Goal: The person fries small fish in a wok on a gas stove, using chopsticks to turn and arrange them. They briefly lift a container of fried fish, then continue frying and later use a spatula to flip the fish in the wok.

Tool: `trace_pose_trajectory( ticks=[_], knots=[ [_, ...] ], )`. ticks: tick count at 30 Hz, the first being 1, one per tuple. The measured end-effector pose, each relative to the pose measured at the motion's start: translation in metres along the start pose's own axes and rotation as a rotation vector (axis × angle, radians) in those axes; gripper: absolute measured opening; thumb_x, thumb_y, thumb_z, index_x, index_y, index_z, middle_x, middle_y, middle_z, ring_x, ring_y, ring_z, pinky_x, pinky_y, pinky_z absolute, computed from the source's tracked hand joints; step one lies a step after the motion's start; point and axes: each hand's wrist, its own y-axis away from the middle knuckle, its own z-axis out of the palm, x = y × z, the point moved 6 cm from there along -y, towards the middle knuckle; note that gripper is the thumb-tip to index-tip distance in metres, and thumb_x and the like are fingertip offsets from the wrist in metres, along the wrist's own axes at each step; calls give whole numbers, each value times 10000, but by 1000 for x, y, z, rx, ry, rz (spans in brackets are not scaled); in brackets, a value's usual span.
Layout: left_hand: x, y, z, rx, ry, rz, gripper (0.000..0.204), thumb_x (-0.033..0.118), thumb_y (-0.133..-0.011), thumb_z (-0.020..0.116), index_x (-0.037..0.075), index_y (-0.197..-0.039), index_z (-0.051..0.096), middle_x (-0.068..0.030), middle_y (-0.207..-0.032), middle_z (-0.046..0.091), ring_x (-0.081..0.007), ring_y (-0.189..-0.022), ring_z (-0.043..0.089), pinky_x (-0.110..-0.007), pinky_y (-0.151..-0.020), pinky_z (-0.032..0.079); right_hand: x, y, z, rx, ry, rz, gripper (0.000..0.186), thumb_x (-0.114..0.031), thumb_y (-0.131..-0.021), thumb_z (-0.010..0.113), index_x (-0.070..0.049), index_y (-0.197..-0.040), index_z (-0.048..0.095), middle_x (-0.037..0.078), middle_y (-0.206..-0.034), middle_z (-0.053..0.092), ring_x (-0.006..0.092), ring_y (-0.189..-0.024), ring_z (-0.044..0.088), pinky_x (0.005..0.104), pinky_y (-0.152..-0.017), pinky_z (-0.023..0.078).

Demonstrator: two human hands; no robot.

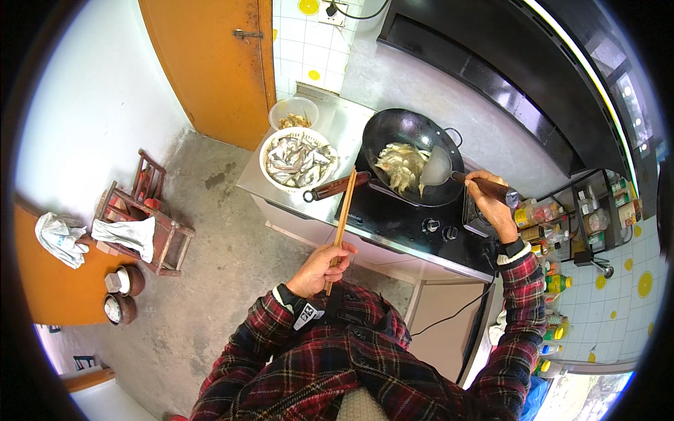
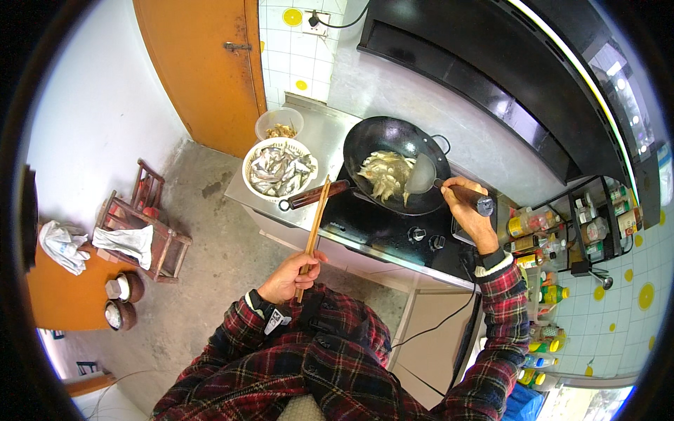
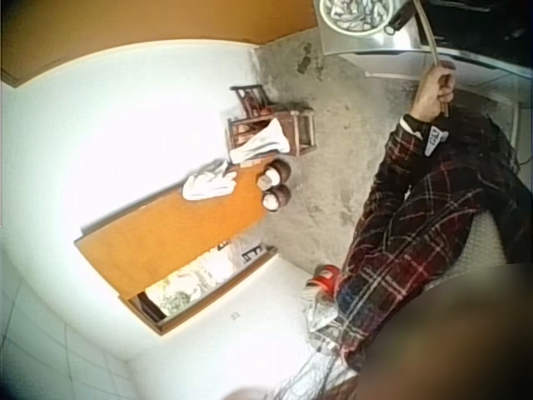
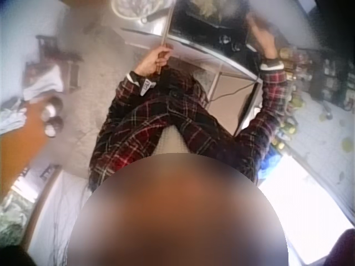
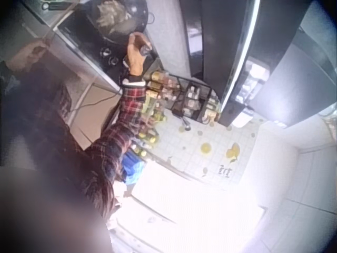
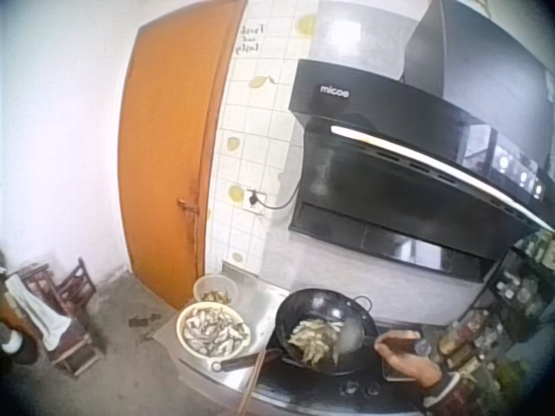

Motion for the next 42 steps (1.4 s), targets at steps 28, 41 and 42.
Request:
trace_pose_trajectory(
  ticks=[28, 41, 42],
  knots=[
    [-8, -10, 7, -27, -52, -20, 190, 151, -891, 434, 25, -996, 530, 26, -615, 401, -20, -433, 253, -179, -413, 218, 5, 41, 1, 137, 116, -375, 162, -6, -740, 647, -40, -890, 593, 173, -815, 612, 346, -747, 616, 353, -631, 486],
    [-20, -67, 72, -197, -260, -99, 283, 300, -896, 545, 62, -1047, 574, -109, -899, 644, 9, -447, 251, -146, -407, 230, 5, 47, 64, 15, 314, -359, 325, 23, -706, 575, -73, -1017, 564, 321, -1098, 494, 449, -847, 583, 441, -693, 512],
    [-20, -73, 78, -202, -260, -92, 293, 314, -895, 552, 66, -1050, 574, -106, -905, 645, 9, -447, 249, -145, -409, 231, 2, 45, 67, 34, 312, -365, 313, 22, -713, 568, -71, -1011, 561, 326, -1087, 493, 448, -830, 586, 450, -680, 511]
  ],
)
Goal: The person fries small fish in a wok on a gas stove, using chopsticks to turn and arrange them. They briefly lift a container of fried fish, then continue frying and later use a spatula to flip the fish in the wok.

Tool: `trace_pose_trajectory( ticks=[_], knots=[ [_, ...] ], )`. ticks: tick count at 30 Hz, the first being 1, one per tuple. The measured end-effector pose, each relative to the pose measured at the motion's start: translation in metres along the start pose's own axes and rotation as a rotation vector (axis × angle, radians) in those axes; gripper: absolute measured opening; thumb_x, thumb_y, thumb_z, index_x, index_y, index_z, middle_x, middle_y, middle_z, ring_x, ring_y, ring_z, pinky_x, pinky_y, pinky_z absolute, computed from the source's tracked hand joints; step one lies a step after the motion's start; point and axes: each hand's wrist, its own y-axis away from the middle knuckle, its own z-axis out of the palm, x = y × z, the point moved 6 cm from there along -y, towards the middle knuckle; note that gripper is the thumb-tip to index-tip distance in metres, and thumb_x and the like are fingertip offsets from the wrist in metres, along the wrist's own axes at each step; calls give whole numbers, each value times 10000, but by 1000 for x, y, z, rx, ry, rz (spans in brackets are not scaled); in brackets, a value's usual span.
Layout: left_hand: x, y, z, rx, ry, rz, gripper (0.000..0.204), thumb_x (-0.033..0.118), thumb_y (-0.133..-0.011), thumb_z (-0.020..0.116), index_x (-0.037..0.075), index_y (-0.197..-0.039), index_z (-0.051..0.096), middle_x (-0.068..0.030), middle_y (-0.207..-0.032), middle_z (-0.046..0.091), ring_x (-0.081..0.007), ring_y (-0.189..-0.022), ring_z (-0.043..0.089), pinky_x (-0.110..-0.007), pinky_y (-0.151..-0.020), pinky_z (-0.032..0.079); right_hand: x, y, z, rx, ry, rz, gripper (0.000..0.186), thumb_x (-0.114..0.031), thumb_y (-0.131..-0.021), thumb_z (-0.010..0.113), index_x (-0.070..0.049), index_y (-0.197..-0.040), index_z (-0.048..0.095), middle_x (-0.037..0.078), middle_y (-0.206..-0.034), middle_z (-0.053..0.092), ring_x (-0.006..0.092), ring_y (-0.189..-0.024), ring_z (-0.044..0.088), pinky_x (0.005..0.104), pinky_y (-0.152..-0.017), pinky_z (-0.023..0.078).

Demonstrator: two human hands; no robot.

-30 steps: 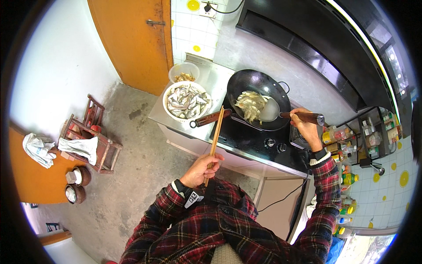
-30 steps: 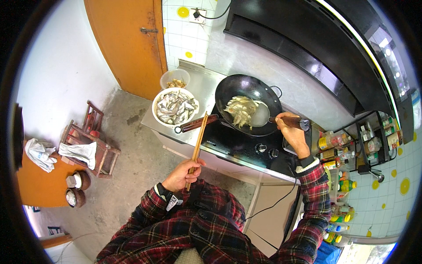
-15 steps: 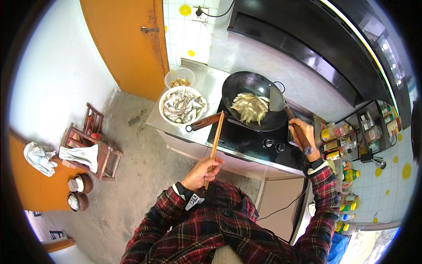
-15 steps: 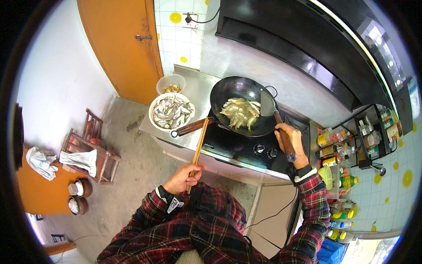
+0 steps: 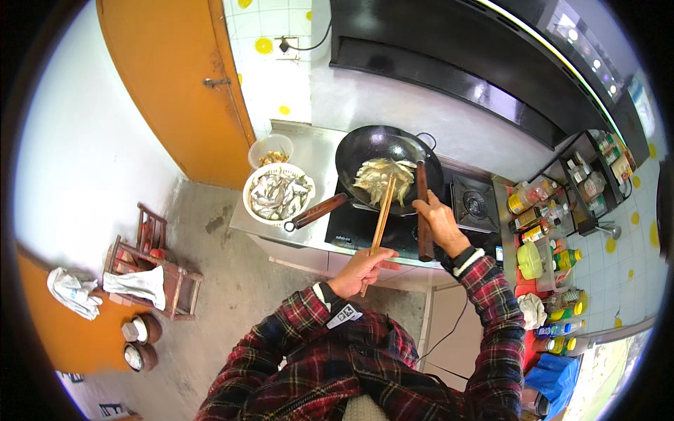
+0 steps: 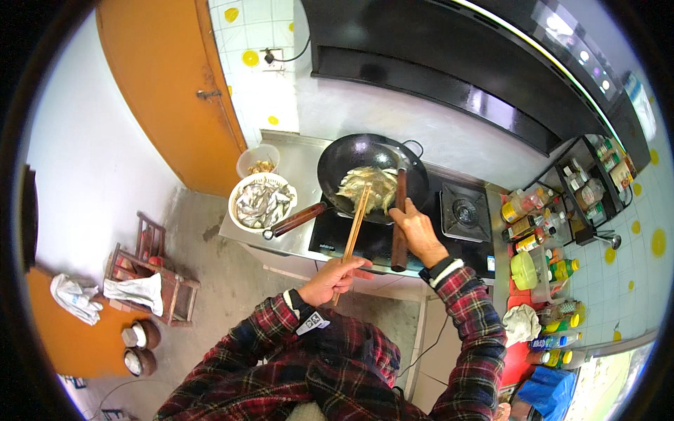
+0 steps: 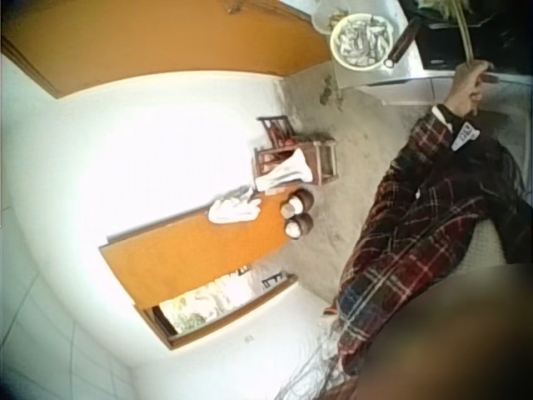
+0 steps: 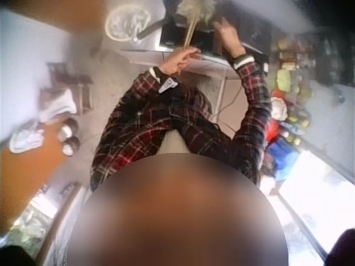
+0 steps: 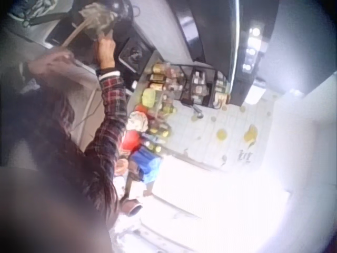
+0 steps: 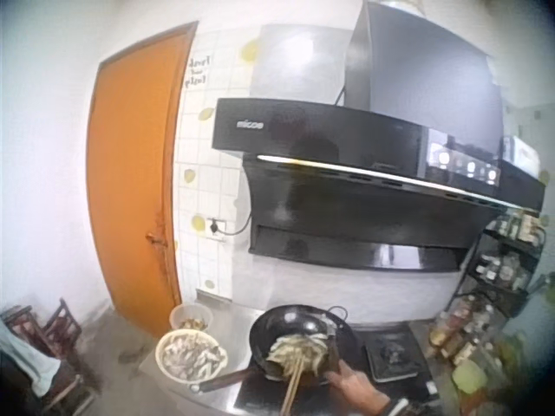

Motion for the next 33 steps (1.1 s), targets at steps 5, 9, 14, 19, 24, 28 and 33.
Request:
trace_pose_trajectory(
  ticks=[5, 9, 14, 19, 24, 28, 33],
  knots=[
    [-2, -21, 13, 117, -14, 23, 483, 379, -852, 622, 76, -1186, 449, 14, -790, 577, 5, -456, 249, -155, -401, 212, -5, -13, 28, -88, 52, 67, 274, -34, -736, 583, -74, -999, 516, 295, -1065, 457, 424, -819, 585, 435, -659, 511],
    [2, -20, 20, 157, -36, 147, 588, 315, -805, 697, 11, -1234, 434, 54, -724, 468, -7, -466, 298, -170, -405, 220, -20, -11, 30, 61, 1, -23, 241, -50, -735, 579, -69, -967, 516, 334, -1048, 475, 408, -747, 605, 420, -614, 519],
    [2, -19, 32, 178, -103, 237, 493, 234, -799, 696, 4, -1173, 471, 49, -723, 483, -12, -486, 333, -166, -410, 246, -20, 2, 31, 124, -289, 19, 375, -27, -753, 590, -75, -1117, 514, 259, -1130, 492, 425, -882, 580, 401, -708, 510],
    [5, -12, 29, 292, -186, 363, 456, 180, -781, 697, 13, -1152, 492, 24, -734, 516, -32, -523, 398, -172, -436, 304, -6, 29, 54, 221, -1227, 619, 358, -72, -909, 485, -20, -1253, 401, 164, -1073, 598, 237, -937, 622, 337, -794, 519],
    [3, -9, 31, 262, -399, 399, 580, 168, -744, 734, -30, -1215, 459, -3, -842, 567, -73, -705, 522, -216, -609, 427, -19, 40, 71, 61, -1670, 882, 219, -183, -911, 487, -38, -1068, 440, 80, -800, 561, 173, -682, 585, 310, -589, 536],
    [-1, 1, 18, 126, -447, 226, 510, 355, -852, 623, 53, -1239, 486, 8, -837, 539, -19, -562, 396, -170, -451, 307, -4, 52, 53, 141, -1635, 1061, 226, -92, -871, 472, -52, -1088, 422, 18, -692, 454, 96, -538, 449, 238, -432, 394],
    [10, 21, -44, 252, -22, 140, 336, 318, -936, 470, 62, -1142, 542, 1, -759, 541, -2, -435, 280, -158, -385, 218, -9, 79, 23, 91, -1652, 941, 322, -127, -901, 466, -67, -1213, 408, -8, -662, 409, 61, -454, 364, 202, -367, 328]
  ],
)
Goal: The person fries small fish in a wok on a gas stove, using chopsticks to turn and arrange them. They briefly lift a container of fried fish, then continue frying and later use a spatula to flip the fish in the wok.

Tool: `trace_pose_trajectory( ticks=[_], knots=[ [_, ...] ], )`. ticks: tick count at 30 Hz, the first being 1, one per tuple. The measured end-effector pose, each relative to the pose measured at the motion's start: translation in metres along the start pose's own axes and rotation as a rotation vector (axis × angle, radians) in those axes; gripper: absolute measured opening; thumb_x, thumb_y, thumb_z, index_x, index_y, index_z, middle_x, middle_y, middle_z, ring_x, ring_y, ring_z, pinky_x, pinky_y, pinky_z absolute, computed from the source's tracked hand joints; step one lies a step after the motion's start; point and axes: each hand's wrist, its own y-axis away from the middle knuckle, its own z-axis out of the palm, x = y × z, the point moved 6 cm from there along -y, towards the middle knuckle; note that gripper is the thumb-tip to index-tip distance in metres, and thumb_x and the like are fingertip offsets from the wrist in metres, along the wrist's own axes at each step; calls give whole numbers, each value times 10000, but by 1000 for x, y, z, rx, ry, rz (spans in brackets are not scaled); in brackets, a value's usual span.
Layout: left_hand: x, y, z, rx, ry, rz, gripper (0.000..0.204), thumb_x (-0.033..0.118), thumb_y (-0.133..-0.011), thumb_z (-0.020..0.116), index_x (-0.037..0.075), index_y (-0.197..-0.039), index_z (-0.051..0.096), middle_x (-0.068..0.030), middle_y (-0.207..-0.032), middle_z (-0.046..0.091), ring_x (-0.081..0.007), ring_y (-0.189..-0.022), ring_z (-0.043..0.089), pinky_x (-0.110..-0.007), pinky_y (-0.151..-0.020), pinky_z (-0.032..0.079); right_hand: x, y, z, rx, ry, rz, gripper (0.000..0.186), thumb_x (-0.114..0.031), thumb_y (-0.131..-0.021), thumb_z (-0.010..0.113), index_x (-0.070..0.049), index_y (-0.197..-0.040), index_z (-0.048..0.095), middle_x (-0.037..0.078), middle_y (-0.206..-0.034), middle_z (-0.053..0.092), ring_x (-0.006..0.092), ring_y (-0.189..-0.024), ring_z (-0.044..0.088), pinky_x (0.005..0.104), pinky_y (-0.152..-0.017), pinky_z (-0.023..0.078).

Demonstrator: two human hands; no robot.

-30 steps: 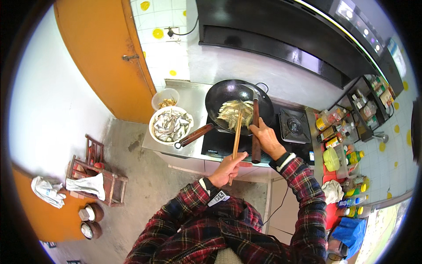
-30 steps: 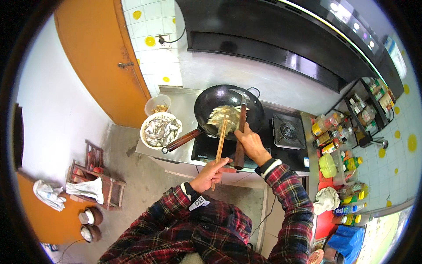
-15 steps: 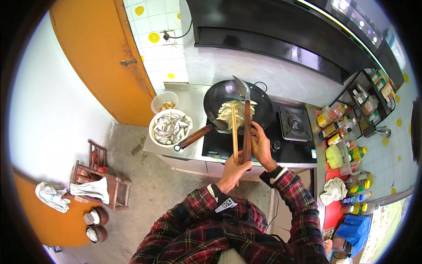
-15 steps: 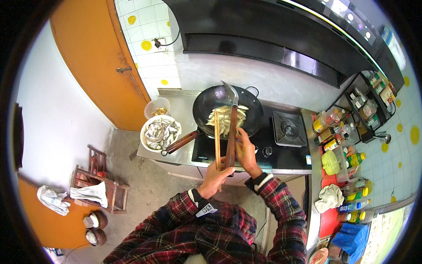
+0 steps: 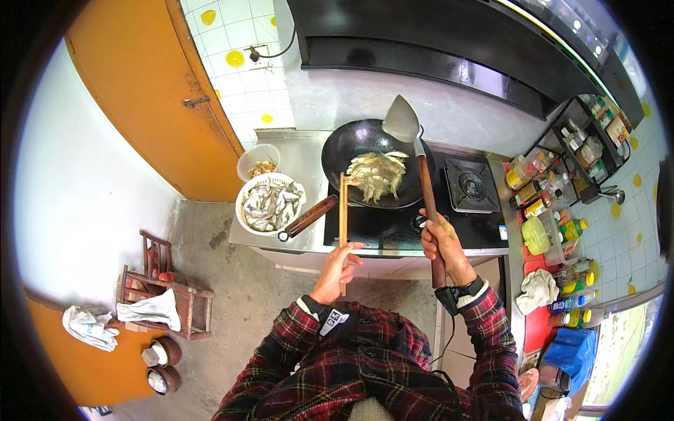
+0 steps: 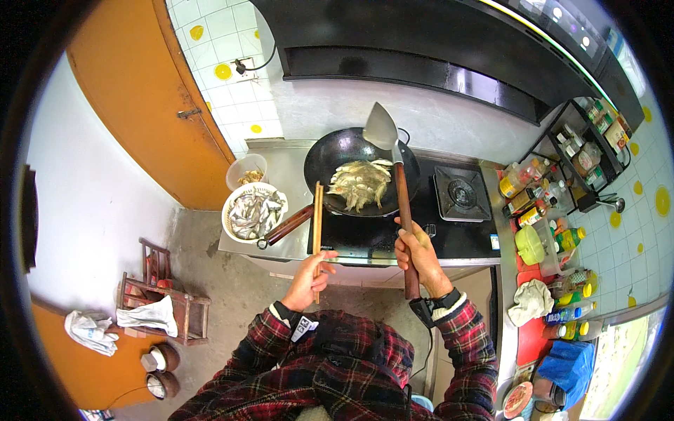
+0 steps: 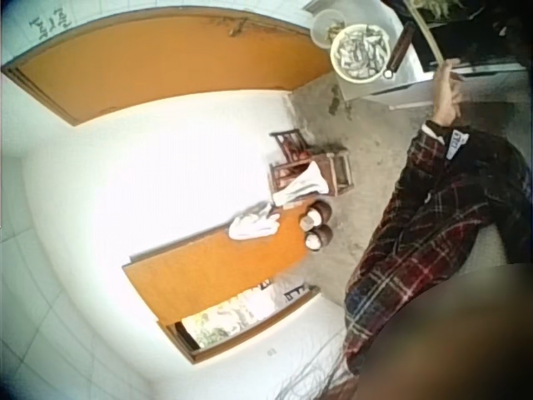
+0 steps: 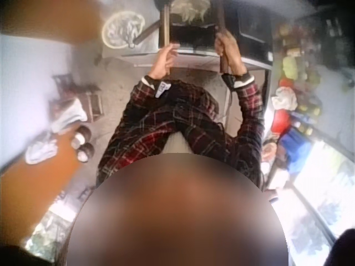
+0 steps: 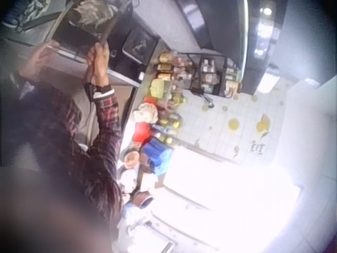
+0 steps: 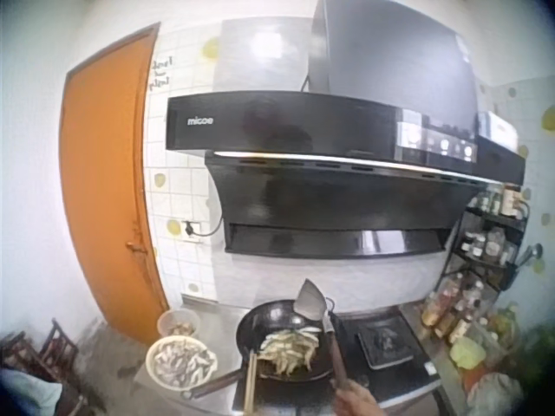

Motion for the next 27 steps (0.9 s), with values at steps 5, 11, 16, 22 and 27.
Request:
trace_pose_trajectory(
  ticks=[5, 11, 16, 22, 27],
  knots=[
    [-1, 3, -16, -27, 81, -10, 243, 244, -892, 517, 73, -1054, 573, -1, -735, 519, -7, -427, 274, -150, -389, 221, 15, 0, -7, 92, 536, -21, 274, -112, -905, 472, -48, -1166, 415, -5, -638, 414, 72, -445, 412, 230, -367, 364],
    [-7, -4, -18, -23, 106, -61, 230, 185, -873, 513, 40, -1046, 561, 4, -670, 500, -25, -408, 281, -181, -382, 213, 21, 25, -7, 3, 123, -136, 304, -161, -921, 480, -57, -1199, 414, -6, -640, 414, 78, -441, 384, 236, -374, 344],
    [-14, -13, -7, -40, 59, -83, 223, 206, -855, 539, 56, -1016, 579, 6, -647, 499, -25, -403, 276, -178, -379, 210, 72, 0, -18, 98, 675, -168, 262, -195, -900, 523, -48, -1089, 416, 89, -674, 482, 197, -552, 504, 337, -489, 416],
    [-14, -17, 5, -25, 52, -123, 189, 198, -847, 542, 69, -983, 564, 17, -641, 510, -34, -398, 284, -184, -368, 207, 71, 6, -27, 85, 775, -393, 282, -182, -883, 543, -28, -1062, 389, 200, -767, 509, 361, -743, 557, 424, -634, 424],
    [-16, -21, 27, -33, 19, -97, 192, 197, -850, 536, 67, -990, 555, 16, -646, 491, -33, -406, 277, -184, -378, 210, 64, 42, -90, 262, 809, -395, 298, -170, -870, 539, -51, -1079, 363, 221, -780, 574, 372, -705, 600, 453, -615, 452]
  ],
)
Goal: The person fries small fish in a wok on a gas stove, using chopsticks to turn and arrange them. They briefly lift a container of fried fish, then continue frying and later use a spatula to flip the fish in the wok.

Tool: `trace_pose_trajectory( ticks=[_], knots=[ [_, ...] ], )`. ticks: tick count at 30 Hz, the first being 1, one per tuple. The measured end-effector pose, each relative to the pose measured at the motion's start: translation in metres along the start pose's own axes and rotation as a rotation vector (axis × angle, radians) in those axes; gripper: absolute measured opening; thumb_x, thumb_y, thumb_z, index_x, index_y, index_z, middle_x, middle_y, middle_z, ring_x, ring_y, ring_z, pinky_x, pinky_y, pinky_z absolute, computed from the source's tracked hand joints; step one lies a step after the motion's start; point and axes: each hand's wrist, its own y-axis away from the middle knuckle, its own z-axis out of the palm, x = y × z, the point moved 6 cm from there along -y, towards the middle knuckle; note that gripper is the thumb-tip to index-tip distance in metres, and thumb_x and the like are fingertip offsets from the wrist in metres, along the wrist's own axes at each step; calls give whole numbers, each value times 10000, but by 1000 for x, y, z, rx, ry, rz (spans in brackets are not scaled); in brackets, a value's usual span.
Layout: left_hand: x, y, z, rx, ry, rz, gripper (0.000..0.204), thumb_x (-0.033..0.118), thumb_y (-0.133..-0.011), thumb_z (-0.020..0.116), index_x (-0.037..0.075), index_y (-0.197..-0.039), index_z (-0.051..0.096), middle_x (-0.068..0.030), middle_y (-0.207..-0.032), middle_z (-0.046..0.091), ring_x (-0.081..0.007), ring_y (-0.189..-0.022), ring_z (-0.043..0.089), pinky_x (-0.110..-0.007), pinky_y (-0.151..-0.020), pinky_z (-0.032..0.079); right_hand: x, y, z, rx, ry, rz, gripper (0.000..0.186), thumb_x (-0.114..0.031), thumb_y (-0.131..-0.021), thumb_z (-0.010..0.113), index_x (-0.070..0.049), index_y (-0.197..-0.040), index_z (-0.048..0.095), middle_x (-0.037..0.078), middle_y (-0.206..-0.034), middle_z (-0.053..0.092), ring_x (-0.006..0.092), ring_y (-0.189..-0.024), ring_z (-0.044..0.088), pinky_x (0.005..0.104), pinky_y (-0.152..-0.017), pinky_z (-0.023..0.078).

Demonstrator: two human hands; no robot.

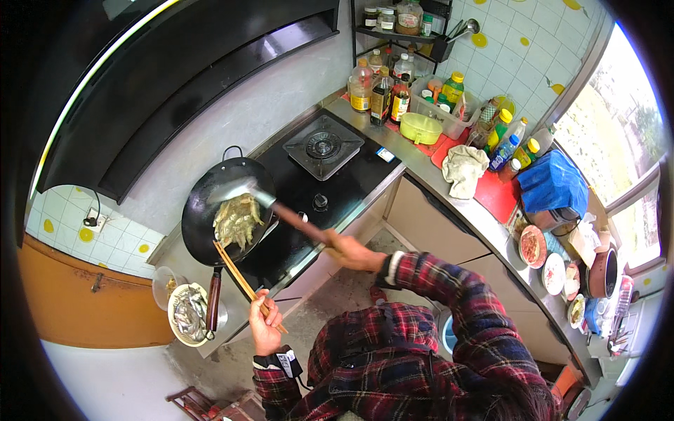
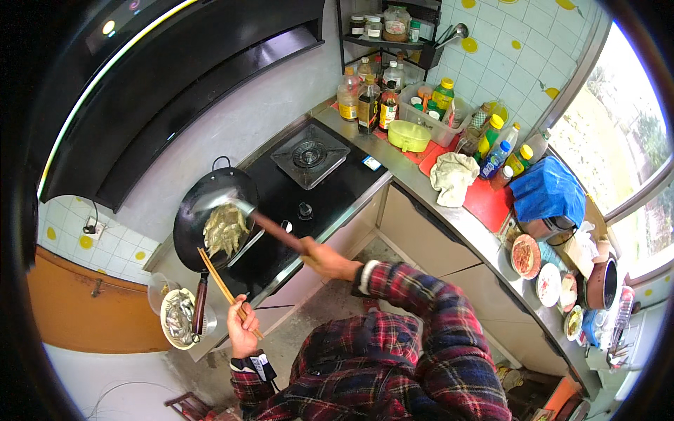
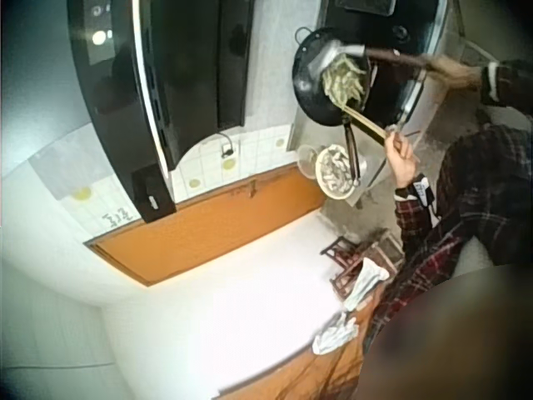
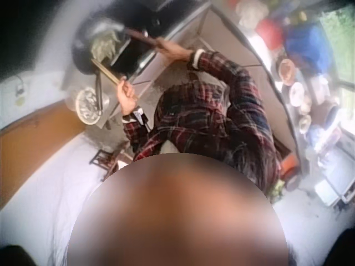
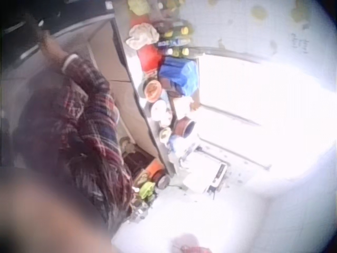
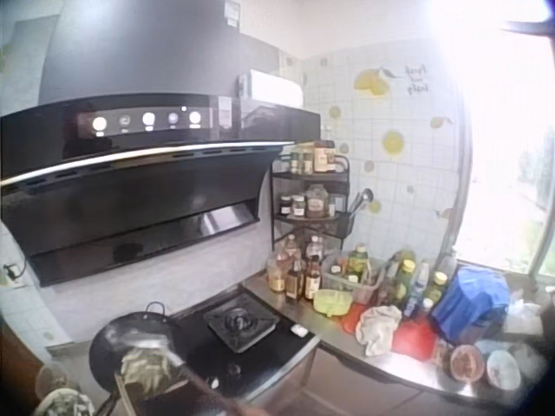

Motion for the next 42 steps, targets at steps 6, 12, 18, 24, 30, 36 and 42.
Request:
trace_pose_trajectory(
  ticks=[6, 12, 18, 24, 30, 36, 42],
  knots=[
    [-38, -1, 32, -46, 12, -95, 202, 196, -858, 523, 58, -1002, 552, 10, -652, 492, -31, -408, 274, -184, -380, 206, 98, 155, -165, 547, 253, 398, 325, -118, -872, 541, -49, -1155, 395, 259, -844, 593, 432, -790, 597, 465, -664, 463],
    [-81, -28, 96, -126, -43, -215, 216, 203, -876, 501, 40, -1013, 539, 3, -605, 463, -31, -392, 269, -186, -375, 206, 162, 299, -280, 695, 643, 649, 292, -177, -879, 527, -32, -1104, 410, 266, -781, 575, 438, -732, 578, 479, -622, 438],
    [-102, -39, 151, -182, -106, -223, 244, 201, -878, 490, 28, -1041, 548, -10, -566, 456, -37, -381, 278, -188, -373, 231, 227, 326, -336, 565, 914, 635, 320, -240, -892, 503, -79, -1148, 396, 240, -758, 600, 443, -670, 578, 524, -568, 435],
    [-110, -31, 159, -73, -115, -223, 231, 200, -893, 467, 35, -1038, 538, 17, -507, 382, -38, -364, 241, -185, -358, 217, 278, 331, -371, 504, 759, 595, 274, -175, -884, 502, -69, -1104, 378, 273, -840, 574, 465, -765, 554, 516, -631, 413],
    [-114, -31, 159, -47, -89, -200, 213, 169, -887, 463, 20, -1017, 544, 1, -534, 428, -37, -366, 258, -185, -364, 225, 260, 340, -374, 568, 824, 393, 314, -131, -880, 498, 42, -1128, 413, 308, -855, 552, 475, -786, 538, 504, -642, 421],
    [-133, -42, 177, -103, -81, -237, 198, 163, -888, 471, 19, -992, 558, -6, -551, 461, -34, -368, 265, -186, -366, 228, 270, 357, -374, 432, 821, 720, 264, -164, -875, 513, -23, -1065, 396, 291, -835, 559, 472, -762, 548, 529, -622, 415],
    [-133, -44, 195, -142, -145, -232, 206, 192, -899, 469, 23, -976, 558, 3, -546, 447, -32, -379, 268, -184, -379, 230, 298, 348, -412, 364, 860, 732, 240, -143, -860, 503, -48, -1056, 402, 251, -891, 580, 443, -805, 563, 518, -656, 438]
  ],
)
